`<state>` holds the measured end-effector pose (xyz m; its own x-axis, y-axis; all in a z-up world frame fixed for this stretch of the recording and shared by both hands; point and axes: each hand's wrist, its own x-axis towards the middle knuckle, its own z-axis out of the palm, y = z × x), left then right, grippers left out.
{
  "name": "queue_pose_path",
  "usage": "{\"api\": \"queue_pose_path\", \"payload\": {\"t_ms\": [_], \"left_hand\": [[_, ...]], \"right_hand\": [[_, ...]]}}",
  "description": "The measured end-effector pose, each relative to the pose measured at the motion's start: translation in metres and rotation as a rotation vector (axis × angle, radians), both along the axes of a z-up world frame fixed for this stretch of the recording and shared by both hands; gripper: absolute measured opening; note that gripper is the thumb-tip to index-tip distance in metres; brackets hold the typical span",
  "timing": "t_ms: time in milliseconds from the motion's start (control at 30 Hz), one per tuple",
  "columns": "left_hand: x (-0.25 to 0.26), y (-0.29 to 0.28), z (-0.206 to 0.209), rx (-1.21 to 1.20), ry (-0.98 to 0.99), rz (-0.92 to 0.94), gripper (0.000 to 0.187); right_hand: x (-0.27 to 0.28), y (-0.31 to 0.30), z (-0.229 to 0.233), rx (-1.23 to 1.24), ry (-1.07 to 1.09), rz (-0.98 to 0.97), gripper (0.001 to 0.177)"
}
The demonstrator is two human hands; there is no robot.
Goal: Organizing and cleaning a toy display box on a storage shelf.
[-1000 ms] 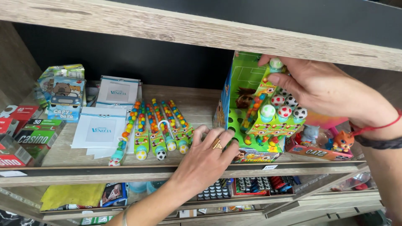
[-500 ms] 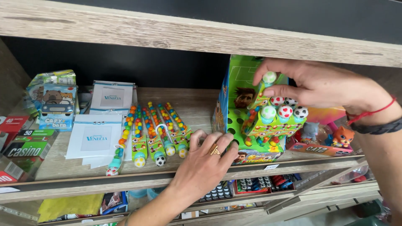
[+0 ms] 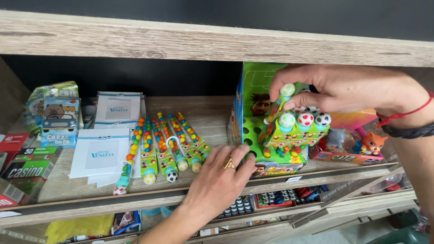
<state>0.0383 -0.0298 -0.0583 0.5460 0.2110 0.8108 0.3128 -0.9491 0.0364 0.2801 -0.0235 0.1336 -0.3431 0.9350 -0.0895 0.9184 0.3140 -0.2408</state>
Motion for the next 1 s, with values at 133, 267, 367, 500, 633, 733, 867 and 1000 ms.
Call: {"api": "queue_pose_path", "payload": {"t_ms": [133, 267, 367, 500, 633, 733, 867, 1000], "left_hand": [[0.001, 0.0, -0.004, -0.029, 0.014, 0.015, 0.024], [0.003, 0.0, -0.008, -0.049, 0.019, 0.023, 0.025], [0.004, 0.001, -0.009, -0.031, 0.014, 0.026, 0.024], [0.004, 0.001, -0.009, 0.0, 0.004, 0.028, 0.026], [0.002, -0.003, -0.006, -0.006, 0.005, 0.054, 0.025], [-0.005, -0.004, -0.004, -0.034, -0.03, 0.024, 0.026], [-0.05, -0.003, 0.034, -0.056, -0.058, -0.022, 0.026], [-0.102, 0.024, 0.062, -0.085, 0.234, 0.126, 0.016]], "right_hand": [[-0.014, -0.003, 0.0, -0.012, -0.186, -0.164, 0.031], [-0.017, -0.001, -0.003, 0.039, -0.243, -0.134, 0.03], [-0.012, 0.001, -0.008, 0.092, -0.264, -0.039, 0.032], [-0.024, 0.0, -0.003, 0.046, -0.262, -0.027, 0.038], [-0.035, 0.003, 0.001, -0.044, -0.296, -0.106, 0.042], [-0.03, 0.007, 0.0, -0.07, -0.368, -0.138, 0.036], [0.003, 0.012, -0.01, 0.022, -0.367, -0.039, 0.056], [0.041, -0.002, -0.024, 0.293, -0.006, -0.018, 0.04]]}}
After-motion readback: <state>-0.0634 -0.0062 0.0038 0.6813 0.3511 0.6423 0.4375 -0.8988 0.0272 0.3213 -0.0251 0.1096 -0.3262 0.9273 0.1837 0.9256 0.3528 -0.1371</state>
